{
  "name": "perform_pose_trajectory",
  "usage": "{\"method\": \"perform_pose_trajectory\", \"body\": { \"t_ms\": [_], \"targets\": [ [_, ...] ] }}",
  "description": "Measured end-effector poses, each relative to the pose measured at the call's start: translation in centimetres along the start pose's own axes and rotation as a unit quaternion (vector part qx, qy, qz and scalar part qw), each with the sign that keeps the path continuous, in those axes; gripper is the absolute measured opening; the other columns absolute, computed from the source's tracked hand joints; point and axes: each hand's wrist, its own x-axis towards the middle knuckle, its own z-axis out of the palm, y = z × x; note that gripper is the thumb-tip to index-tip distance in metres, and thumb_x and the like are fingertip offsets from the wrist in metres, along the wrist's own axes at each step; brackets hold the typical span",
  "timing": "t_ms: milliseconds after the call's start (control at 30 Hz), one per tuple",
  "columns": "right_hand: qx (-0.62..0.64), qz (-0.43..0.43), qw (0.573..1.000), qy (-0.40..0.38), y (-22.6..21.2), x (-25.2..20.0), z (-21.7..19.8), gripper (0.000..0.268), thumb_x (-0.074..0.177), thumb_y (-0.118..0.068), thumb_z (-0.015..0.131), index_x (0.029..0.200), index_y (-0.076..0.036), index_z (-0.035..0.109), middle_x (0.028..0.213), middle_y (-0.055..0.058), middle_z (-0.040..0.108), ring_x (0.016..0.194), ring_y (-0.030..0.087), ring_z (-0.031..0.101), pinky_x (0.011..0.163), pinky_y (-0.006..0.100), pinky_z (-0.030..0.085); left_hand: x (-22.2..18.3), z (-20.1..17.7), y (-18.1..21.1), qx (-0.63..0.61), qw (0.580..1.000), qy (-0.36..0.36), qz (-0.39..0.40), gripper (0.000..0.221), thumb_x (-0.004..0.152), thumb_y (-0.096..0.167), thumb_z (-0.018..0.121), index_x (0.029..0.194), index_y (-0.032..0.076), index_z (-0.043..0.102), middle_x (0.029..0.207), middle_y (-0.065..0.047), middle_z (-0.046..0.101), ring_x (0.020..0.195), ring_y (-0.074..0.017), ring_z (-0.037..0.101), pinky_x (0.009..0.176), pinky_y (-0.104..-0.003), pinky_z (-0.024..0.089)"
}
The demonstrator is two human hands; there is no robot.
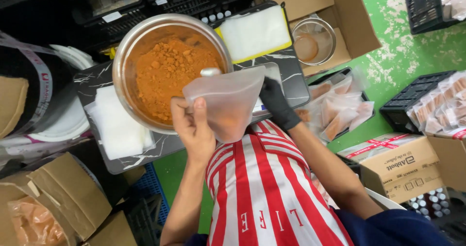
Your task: Scooping orange food powder from a large metal bowl into small plastic bags using a spoon and a small plastic scoop.
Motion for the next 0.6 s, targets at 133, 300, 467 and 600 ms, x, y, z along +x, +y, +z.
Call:
{"method": "perform_pose_trajectory", "body": {
  "t_ms": [133, 300, 467, 600],
  "targets": [
    [-0.111, -0.065, 0.991, -0.025, -1.1, -0.8, 2.6, 0.026, 0.093, -0.017, 0.070, 0.115, -0.006, 0.078, 0.093, 0.021, 0.073, 0.091, 0.034, 0.069, 0.083, 0.048, 0.056, 0.9, -3.2, 2.2, 0.012, 1.000, 0.013, 0.022, 0.022, 0.110, 0.018, 0.059, 0.094, 0.007, 0.049, 0.081, 0.005, 0.032, 0.073, -0.0058, 0.039, 0.072, -0.024, 0.039],
    [-0.426, -0.224, 0.874, -0.063, -3.8, -4.9, 5.0, 0.041, 0.071, -0.029, 0.077, 0.108, -0.013, 0.079, 0.085, 0.012, 0.065, 0.090, 0.042, 0.061, 0.073, 0.057, 0.056, 1.5, -6.5, 3.6, -0.030, 0.999, 0.023, 0.009, 0.020, 0.111, 0.014, 0.057, 0.094, 0.008, 0.048, 0.075, 0.006, 0.037, 0.068, -0.0057, 0.036, 0.068, -0.023, 0.038],
    [0.093, -0.109, 0.985, -0.093, -23.5, -11.2, 4.0, 0.042, 0.099, -0.005, 0.065, 0.139, 0.003, 0.059, 0.144, 0.023, 0.057, 0.136, 0.037, 0.053, 0.120, 0.053, 0.038, 1.7, -9.2, 4.1, -0.030, 0.999, 0.013, 0.021, 0.019, 0.113, 0.017, 0.054, 0.097, 0.011, 0.048, 0.078, 0.007, 0.038, 0.073, -0.0031, 0.037, 0.072, -0.022, 0.039],
    [0.182, -0.169, 0.966, -0.069, -24.3, -11.6, 5.7, 0.020, 0.087, 0.011, 0.082, 0.104, 0.010, 0.071, 0.094, 0.017, 0.069, 0.084, 0.022, 0.066, 0.091, 0.035, 0.058, 1.9, -11.4, 4.1, -0.045, 0.999, -0.018, 0.022, 0.019, 0.114, 0.019, 0.054, 0.096, 0.012, 0.049, 0.076, 0.007, 0.041, 0.072, -0.0018, 0.040, 0.072, -0.022, 0.041]
  ]
}}
